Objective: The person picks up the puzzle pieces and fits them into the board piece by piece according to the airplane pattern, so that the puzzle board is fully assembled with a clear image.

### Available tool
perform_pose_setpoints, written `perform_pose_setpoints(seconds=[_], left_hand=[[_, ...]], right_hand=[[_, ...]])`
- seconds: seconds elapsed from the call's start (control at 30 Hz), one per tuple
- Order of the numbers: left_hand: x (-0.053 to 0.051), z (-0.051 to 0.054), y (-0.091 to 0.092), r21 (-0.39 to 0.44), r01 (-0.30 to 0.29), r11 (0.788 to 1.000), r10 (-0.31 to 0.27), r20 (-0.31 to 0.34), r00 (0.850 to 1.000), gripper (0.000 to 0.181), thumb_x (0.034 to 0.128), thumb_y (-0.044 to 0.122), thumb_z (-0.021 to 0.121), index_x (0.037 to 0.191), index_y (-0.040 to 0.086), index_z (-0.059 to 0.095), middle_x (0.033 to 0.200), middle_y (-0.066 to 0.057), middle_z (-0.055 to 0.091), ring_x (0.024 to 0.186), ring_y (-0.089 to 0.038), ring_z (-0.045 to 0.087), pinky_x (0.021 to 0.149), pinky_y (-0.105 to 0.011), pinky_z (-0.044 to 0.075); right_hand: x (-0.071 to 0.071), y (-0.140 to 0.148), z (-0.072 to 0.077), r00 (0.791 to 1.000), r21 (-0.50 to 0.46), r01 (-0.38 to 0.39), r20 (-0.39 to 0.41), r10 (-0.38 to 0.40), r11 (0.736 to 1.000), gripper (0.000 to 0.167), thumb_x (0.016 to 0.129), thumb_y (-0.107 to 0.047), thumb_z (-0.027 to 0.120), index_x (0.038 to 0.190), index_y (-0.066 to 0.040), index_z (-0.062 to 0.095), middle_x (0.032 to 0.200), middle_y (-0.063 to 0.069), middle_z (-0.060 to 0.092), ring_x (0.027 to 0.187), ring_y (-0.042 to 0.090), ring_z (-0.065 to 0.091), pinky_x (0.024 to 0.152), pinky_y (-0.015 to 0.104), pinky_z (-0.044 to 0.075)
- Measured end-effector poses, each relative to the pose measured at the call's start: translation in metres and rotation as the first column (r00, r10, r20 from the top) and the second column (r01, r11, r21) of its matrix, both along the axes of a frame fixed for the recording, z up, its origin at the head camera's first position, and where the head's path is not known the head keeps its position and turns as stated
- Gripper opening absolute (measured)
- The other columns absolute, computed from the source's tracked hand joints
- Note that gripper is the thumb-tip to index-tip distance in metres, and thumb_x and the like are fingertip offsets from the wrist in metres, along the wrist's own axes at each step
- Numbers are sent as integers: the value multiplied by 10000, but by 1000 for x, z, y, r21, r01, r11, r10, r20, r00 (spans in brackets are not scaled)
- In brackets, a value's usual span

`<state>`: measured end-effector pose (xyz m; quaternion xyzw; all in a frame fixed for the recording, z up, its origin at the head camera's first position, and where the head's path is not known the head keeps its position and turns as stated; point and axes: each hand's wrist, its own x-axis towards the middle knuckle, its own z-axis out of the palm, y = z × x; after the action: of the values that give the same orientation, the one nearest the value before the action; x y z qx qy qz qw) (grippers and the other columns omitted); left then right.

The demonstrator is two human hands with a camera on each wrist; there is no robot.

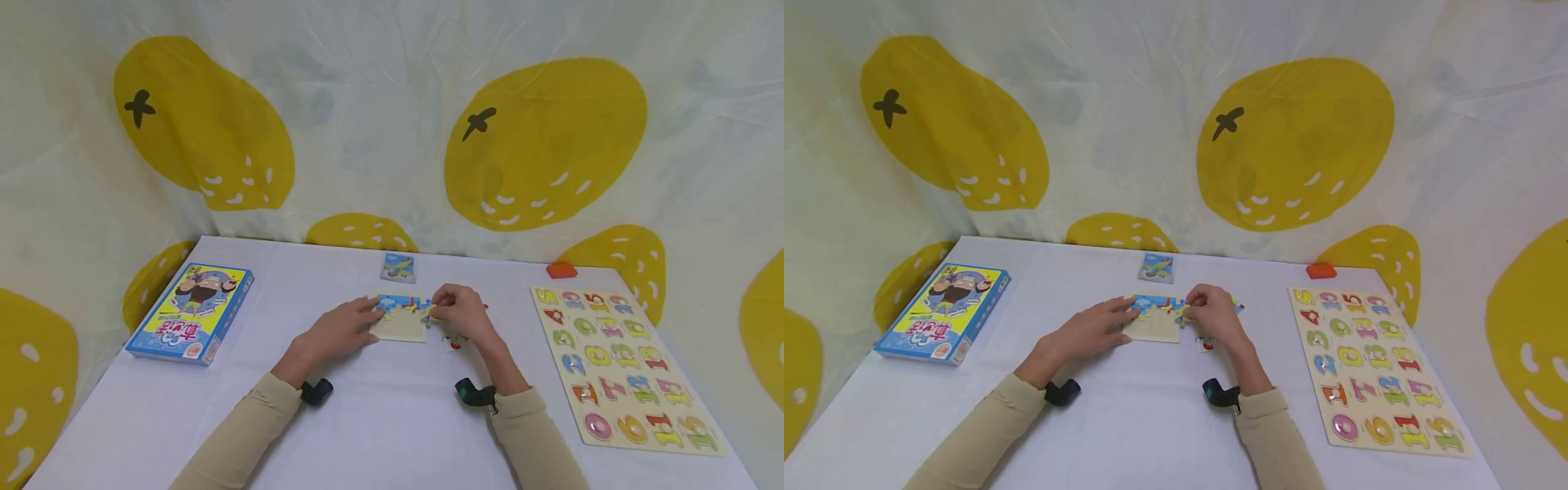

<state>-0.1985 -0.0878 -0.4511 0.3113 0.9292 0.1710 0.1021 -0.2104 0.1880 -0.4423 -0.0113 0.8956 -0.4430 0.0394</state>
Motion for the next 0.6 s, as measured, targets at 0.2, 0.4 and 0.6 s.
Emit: perform_pose_setpoints(seconds=[0.2,0.4,0.6], left_hand=[[-1,0,1,-16,-4,1000,4,3,1000,605,963,376,643,1504,189,450,1611,-41,358,1513,-283,294,1175,-492,362],[-2,-3,-1,-8,5,1000,-5,-14,1000,601,962,385,643,1499,190,459,1605,-46,371,1506,-292,308,1158,-494,384],[-4,-4,-2,7,23,1000,-22,-29,999,599,963,382,641,1497,177,461,1602,-66,373,1501,-309,315,1139,-504,402]], right_hand=[[-2,-14,-9,1000,-60,-20,-1,20,998,83,839,-70,762,891,-56,699,763,65,674,659,148,625,612,252,513],[-2,-34,-13,998,-82,-51,-23,50,995,67,846,-25,739,903,-28,704,796,76,671,712,155,596,626,250,506],[-4,-47,-15,994,1,-81,-70,81,997,34,868,-48,731,898,-46,716,801,55,681,709,154,578,626,250,485]])
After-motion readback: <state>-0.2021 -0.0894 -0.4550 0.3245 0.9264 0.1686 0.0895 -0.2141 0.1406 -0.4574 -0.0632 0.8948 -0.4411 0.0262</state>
